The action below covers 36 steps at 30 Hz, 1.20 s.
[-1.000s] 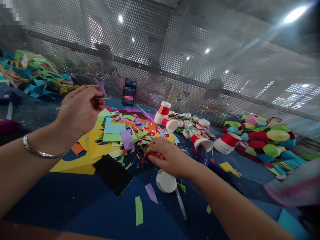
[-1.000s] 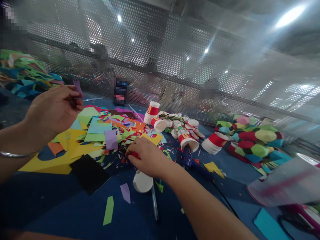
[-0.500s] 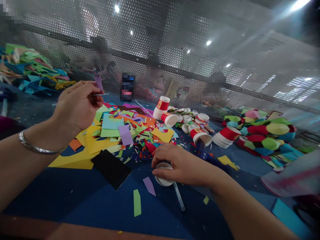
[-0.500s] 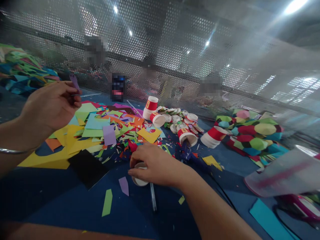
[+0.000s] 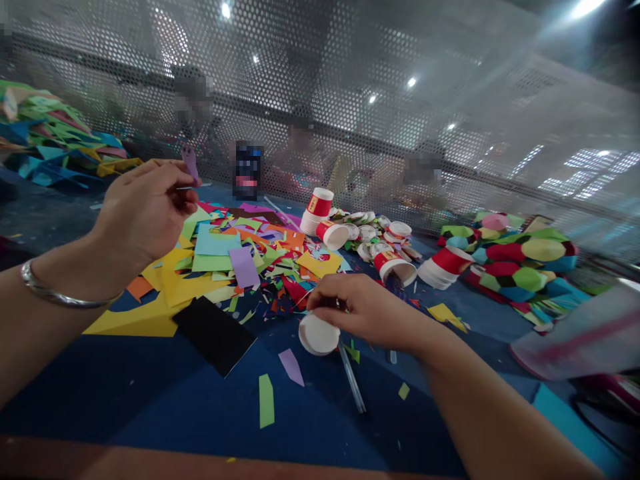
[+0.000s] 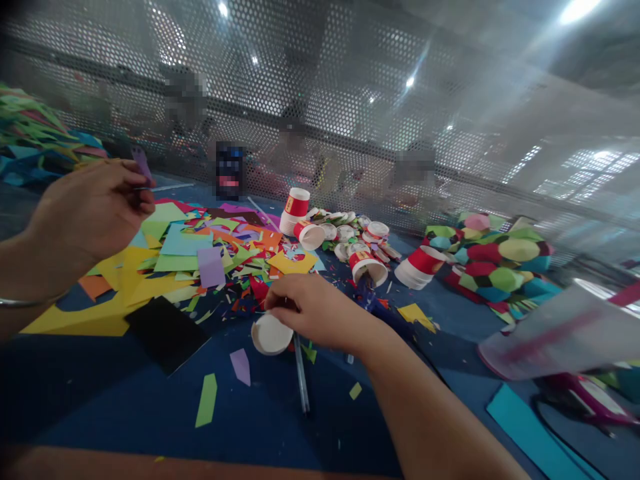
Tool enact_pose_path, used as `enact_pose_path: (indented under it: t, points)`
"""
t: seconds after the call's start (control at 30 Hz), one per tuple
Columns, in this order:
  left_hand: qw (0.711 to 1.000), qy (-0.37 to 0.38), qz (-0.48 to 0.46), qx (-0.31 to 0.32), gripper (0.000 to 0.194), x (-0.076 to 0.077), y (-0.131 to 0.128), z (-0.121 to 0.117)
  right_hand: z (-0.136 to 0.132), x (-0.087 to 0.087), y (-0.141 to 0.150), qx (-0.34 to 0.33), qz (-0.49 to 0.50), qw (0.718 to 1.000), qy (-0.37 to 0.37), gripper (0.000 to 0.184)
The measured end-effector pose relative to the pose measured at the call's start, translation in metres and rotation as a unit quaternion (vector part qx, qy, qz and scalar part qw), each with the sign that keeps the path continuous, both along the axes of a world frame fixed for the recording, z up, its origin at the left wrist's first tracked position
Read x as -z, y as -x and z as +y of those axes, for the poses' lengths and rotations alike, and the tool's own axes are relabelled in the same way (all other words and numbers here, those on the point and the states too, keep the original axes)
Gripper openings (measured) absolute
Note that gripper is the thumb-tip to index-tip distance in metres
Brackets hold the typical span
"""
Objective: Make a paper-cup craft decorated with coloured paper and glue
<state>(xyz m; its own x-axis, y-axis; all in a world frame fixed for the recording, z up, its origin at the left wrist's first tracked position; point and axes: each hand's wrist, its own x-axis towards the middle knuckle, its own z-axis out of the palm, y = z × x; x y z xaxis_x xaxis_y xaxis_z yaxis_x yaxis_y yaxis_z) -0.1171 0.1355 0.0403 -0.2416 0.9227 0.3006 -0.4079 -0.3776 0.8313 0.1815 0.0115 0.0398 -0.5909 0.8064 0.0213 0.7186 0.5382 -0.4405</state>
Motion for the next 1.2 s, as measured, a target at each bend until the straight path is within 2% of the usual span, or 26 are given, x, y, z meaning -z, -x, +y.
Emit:
enact_pose_path:
  t: [0.17,0.3,0.5,0.8,0.97,1.07,1.2]
  points:
    - [1.000,-0.011,-0.006,-0.016,0.013,0.001,-0.010,-0.007,0.003,-0.001,-0.001,0.013,0.031,0.999,-0.038,0.012]
    - [1.000,-0.014,-0.004,-0.015,0.011,-0.001,-0.014,-0.012,0.008,0.001,-0.008,0.045,-0.002,0.997,-0.066,0.012]
    - [1.000,-0.006,0.003,-0.011,0.010,-0.003,-0.013,-0.014,0.008,0.004,-0.011,0.074,-0.090,0.993,-0.025,0.013]
    - [0.993,0.055,0.040,0.100,0.010,0.012,-0.027,-0.022,0.008,0.005,-0.018,0.083,-0.134,0.988,-0.008,0.011]
    - [0.990,0.063,0.053,0.111,0.012,0.010,-0.032,-0.029,0.009,0.008,-0.020,0.098,-0.129,0.987,-0.014,0.016]
    - [0.989,0.078,0.054,0.117,0.012,0.008,-0.031,-0.031,0.010,0.010,-0.020,0.105,-0.107,0.989,0.008,0.013]
    - [0.975,0.111,0.077,0.175,0.008,0.012,-0.038,-0.038,0.013,0.012,-0.020,0.106,-0.088,0.990,0.031,0.010]
